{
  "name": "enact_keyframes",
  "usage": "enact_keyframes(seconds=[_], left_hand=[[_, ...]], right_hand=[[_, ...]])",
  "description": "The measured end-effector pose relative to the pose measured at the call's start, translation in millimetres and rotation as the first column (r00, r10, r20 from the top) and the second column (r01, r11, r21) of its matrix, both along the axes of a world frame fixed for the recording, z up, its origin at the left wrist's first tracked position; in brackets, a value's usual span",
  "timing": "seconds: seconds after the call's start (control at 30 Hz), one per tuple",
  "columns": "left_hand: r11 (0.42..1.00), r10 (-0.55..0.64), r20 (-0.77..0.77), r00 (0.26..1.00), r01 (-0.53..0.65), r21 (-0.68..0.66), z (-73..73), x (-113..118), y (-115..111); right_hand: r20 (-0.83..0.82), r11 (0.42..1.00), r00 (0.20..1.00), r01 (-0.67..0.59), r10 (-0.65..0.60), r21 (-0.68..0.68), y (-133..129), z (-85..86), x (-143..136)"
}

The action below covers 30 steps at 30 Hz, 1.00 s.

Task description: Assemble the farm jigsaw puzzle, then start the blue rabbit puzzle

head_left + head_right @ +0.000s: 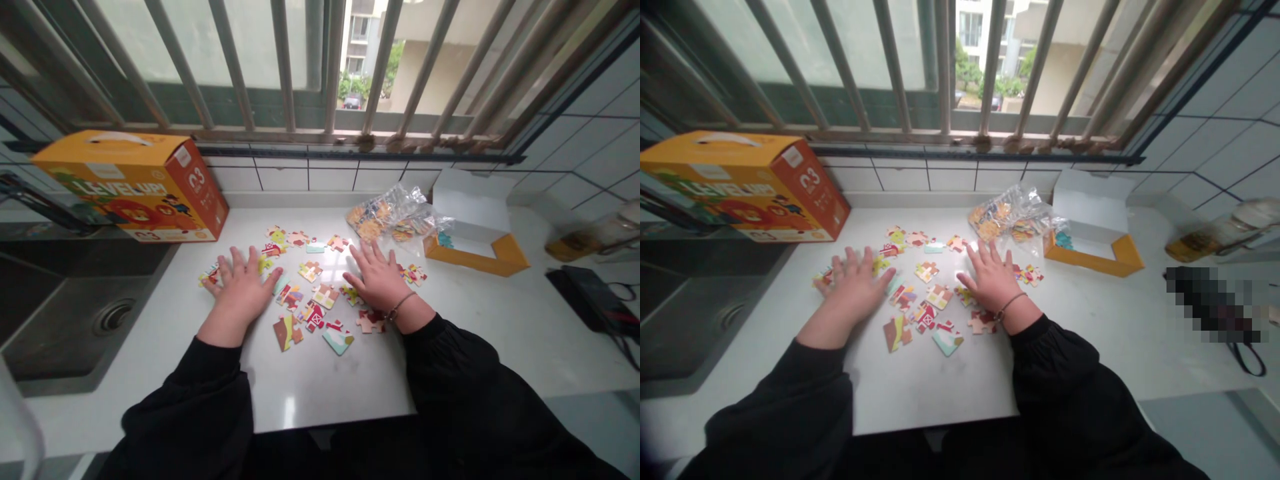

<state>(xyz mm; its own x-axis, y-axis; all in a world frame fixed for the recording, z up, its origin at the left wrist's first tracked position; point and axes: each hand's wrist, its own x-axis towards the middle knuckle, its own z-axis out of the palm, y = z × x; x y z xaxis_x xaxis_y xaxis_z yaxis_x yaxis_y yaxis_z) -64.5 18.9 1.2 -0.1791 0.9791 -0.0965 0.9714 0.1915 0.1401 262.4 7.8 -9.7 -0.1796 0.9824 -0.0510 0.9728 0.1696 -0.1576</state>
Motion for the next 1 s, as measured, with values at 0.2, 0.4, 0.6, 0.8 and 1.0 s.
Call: enact_keyframes(seconds=[0.2, 0.4, 0.6, 0.8, 1.0], left_hand=[[0.993, -0.074, -0.061, 0.995, 0.069, -0.091, -7.7, -1.5, -3.9], [0.986, -0.161, -0.092, 0.983, 0.156, -0.066, -11.4, 21.6, -4.4], [0.992, -0.127, -0.073, 0.989, 0.125, -0.031, -9.3, 27.1, -3.4], [0.999, -0.050, -0.035, 0.998, 0.050, 0.015, -10.5, 21.3, -1.2], [0.999, 0.017, 0.020, 1.000, -0.018, 0.037, -7.5, 20.5, -0.5]], right_hand=[[0.048, 0.986, 0.990, 0.134, -0.130, -0.097, -27.5, -7.2, 17.9], [0.015, 0.996, 1.000, 0.002, -0.001, -0.092, -23.2, -4.7, 6.2], [-0.030, 0.999, 0.998, -0.048, 0.047, -0.026, -17.1, -3.1, 10.3], [0.028, 0.964, 0.965, 0.262, -0.261, -0.048, -30.7, -12.9, 33.8], [0.049, 0.932, 0.934, 0.356, -0.353, -0.065, -44.9, -19.7, 38.7]])
